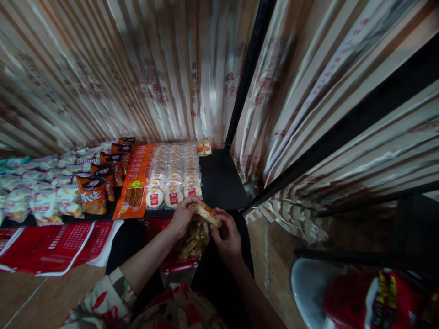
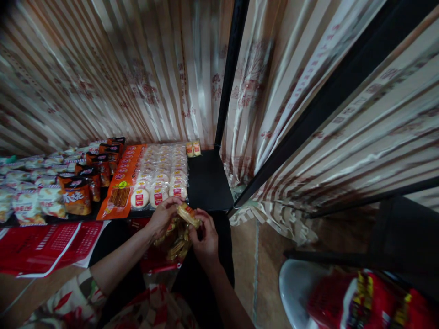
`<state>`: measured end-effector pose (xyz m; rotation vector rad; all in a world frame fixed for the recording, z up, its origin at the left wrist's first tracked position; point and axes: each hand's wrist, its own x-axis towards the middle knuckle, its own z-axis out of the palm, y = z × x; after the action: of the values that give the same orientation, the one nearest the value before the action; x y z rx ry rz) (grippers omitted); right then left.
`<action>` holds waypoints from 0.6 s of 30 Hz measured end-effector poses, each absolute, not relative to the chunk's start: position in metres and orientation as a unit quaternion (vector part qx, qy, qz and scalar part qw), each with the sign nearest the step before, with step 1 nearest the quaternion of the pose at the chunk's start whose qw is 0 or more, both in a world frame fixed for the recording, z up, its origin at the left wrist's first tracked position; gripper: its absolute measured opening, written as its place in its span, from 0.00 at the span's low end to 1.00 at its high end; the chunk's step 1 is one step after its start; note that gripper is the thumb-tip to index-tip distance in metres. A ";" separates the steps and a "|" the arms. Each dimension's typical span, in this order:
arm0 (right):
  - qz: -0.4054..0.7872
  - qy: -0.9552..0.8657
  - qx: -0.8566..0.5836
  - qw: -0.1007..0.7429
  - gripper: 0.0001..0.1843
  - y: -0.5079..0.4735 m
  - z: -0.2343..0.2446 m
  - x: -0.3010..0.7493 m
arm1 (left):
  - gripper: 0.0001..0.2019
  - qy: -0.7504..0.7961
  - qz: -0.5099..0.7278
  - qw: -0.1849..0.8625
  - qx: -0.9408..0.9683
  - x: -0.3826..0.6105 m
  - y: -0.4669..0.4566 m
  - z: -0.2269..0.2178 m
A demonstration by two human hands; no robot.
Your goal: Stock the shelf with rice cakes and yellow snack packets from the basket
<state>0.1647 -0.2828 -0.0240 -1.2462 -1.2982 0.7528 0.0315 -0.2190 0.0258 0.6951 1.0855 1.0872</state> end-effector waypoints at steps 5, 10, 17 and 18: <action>0.249 -0.593 -0.552 0.530 0.10 -0.280 -0.020 0.161 | 0.03 0.477 0.480 0.668 0.309 0.029 -0.212 0.025; 0.217 -0.608 -0.555 0.525 0.10 -0.273 -0.017 0.158 | 0.04 0.471 0.475 0.677 0.307 0.024 -0.207 0.027; 0.246 -0.591 -0.555 0.532 0.10 -0.267 -0.017 0.160 | 0.02 0.456 0.466 0.688 0.319 0.018 -0.206 0.037; 0.249 -0.592 -0.553 0.531 0.10 -0.266 -0.017 0.160 | 0.03 0.453 0.465 0.688 0.324 0.017 -0.206 0.039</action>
<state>0.1604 -0.2658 -0.0172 -1.3187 -1.4122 0.5950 0.0172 -0.2064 0.0389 0.7240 1.0142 1.0401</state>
